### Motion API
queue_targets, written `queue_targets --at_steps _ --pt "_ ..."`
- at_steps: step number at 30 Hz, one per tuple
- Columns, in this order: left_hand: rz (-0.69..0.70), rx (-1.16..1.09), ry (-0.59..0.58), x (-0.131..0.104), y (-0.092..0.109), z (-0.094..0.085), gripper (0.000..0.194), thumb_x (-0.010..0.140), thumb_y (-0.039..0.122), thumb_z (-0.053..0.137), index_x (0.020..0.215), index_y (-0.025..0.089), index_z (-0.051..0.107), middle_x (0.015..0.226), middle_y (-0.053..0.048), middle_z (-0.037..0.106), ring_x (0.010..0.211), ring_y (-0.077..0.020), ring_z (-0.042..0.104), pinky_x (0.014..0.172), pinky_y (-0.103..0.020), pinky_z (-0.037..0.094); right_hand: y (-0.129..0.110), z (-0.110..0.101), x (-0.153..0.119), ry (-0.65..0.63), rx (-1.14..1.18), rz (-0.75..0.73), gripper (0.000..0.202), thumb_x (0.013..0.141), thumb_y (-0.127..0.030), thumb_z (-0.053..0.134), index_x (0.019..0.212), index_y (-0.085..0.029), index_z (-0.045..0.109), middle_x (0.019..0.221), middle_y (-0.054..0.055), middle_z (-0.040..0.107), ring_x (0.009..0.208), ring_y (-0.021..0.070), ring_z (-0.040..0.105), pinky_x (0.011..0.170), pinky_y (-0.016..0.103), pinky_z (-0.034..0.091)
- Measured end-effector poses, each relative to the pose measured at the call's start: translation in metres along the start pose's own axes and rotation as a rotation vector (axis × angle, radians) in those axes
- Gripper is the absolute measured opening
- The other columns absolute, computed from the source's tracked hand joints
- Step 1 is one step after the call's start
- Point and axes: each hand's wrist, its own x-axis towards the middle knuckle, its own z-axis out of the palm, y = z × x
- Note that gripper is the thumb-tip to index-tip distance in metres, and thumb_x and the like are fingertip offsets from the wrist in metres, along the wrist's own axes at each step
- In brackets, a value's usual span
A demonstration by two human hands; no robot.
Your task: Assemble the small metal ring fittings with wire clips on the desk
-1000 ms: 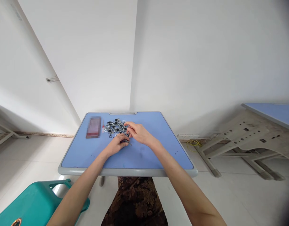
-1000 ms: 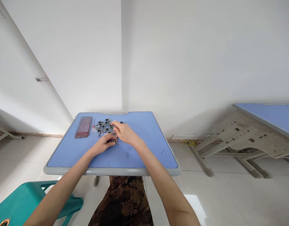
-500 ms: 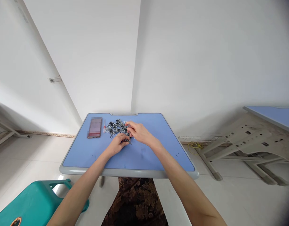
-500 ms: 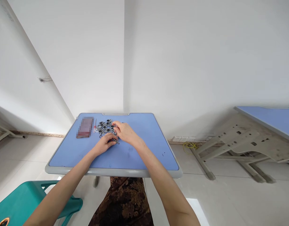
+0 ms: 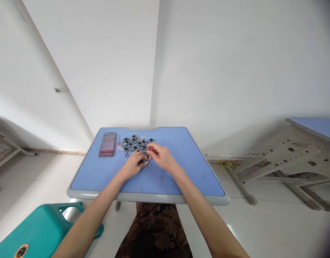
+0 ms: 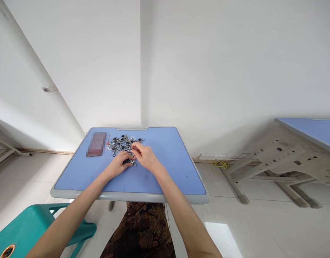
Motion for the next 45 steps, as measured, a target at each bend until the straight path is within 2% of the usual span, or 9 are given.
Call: queue_targets --at_steps 9,20,25,31,33,39,41,43,45 --pt "-0.007 0.004 0.014 -0.002 0.003 -0.002 0.010 0.082 0.021 0.059 0.091 0.019 0.063 0.091 -0.005 0.060 0.089 -0.0195 0.052 0.083 -0.034 0.044 0.008 -0.001 -0.008 0.041 -0.013 -0.035 0.008 0.088 -0.029 0.049 0.085 -0.021 0.050 0.073 -0.002 0.053 0.057 0.0100 0.052 0.056 0.022 0.044" --pt "0.045 0.077 0.001 0.000 0.007 -0.001 0.010 0.085 0.016 0.055 0.089 0.017 0.064 0.090 -0.005 0.063 0.086 -0.0199 0.050 0.083 -0.036 0.043 0.009 0.006 -0.007 0.127 -0.102 -0.031 0.012 0.087 -0.031 0.051 0.081 -0.021 0.049 0.068 -0.002 0.052 0.055 0.0096 0.048 0.054 0.022 0.041" --pt "0.049 0.069 0.011 -0.001 0.003 0.001 0.010 0.086 0.020 0.056 0.089 0.016 0.065 0.090 -0.005 0.064 0.086 -0.0199 0.051 0.082 -0.035 0.044 0.007 0.005 -0.005 0.086 -0.117 -0.027 0.012 0.088 -0.031 0.050 0.081 -0.021 0.050 0.068 -0.002 0.052 0.055 0.0099 0.048 0.053 0.022 0.039" --pt "0.043 0.062 0.023 -0.002 -0.003 0.005 0.011 0.086 0.022 0.056 0.090 0.018 0.066 0.091 -0.005 0.064 0.086 -0.0204 0.051 0.082 -0.036 0.044 -0.002 0.002 -0.002 -0.052 -0.118 -0.105 0.012 0.090 -0.026 0.044 0.082 -0.021 0.052 0.072 0.000 0.055 0.062 0.0121 0.050 0.057 0.022 0.040" --pt "0.045 0.067 0.020 -0.001 -0.002 0.004 0.011 0.086 0.022 0.057 0.090 0.018 0.066 0.091 -0.005 0.064 0.085 -0.0202 0.051 0.081 -0.036 0.044 -0.002 0.005 -0.001 -0.022 -0.159 -0.120 0.013 0.089 -0.027 0.046 0.079 -0.021 0.051 0.070 0.000 0.055 0.061 0.0120 0.049 0.056 0.022 0.039" --pt "0.044 0.070 0.009 -0.001 0.002 0.002 0.012 0.086 0.021 0.056 0.090 0.017 0.067 0.093 -0.006 0.064 0.085 -0.0203 0.051 0.081 -0.037 0.044 0.006 0.015 -0.001 0.180 -0.278 -0.103 0.020 0.085 -0.030 0.053 0.069 -0.020 0.047 0.058 -0.003 0.050 0.050 0.0097 0.044 0.050 0.022 0.034" --pt "0.044 0.070 0.009 -0.001 0.001 0.003 0.012 0.086 0.021 0.056 0.090 0.017 0.067 0.092 -0.007 0.064 0.087 -0.0207 0.051 0.082 -0.037 0.044 0.008 0.015 -0.003 0.195 -0.299 -0.104 0.017 0.087 -0.030 0.050 0.074 -0.020 0.050 0.057 -0.004 0.051 0.047 0.0096 0.043 0.049 0.022 0.033" --pt "0.046 0.069 0.011 -0.001 -0.001 0.004 0.013 0.086 0.022 0.056 0.090 0.018 0.067 0.091 -0.006 0.065 0.087 -0.0206 0.052 0.083 -0.037 0.044 0.008 0.015 -0.004 0.188 -0.325 -0.113 0.013 0.089 -0.029 0.046 0.089 -0.019 0.054 0.057 -0.004 0.053 0.047 0.0103 0.046 0.049 0.023 0.034" --pt "0.048 0.068 0.016 -0.001 -0.001 0.004 0.012 0.086 0.022 0.055 0.090 0.018 0.067 0.091 -0.006 0.064 0.086 -0.0203 0.053 0.082 -0.037 0.044 0.007 0.013 -0.004 0.174 -0.359 -0.126 0.017 0.091 -0.028 0.044 0.101 -0.019 0.054 0.060 -0.002 0.056 0.049 0.0115 0.050 0.052 0.023 0.036"
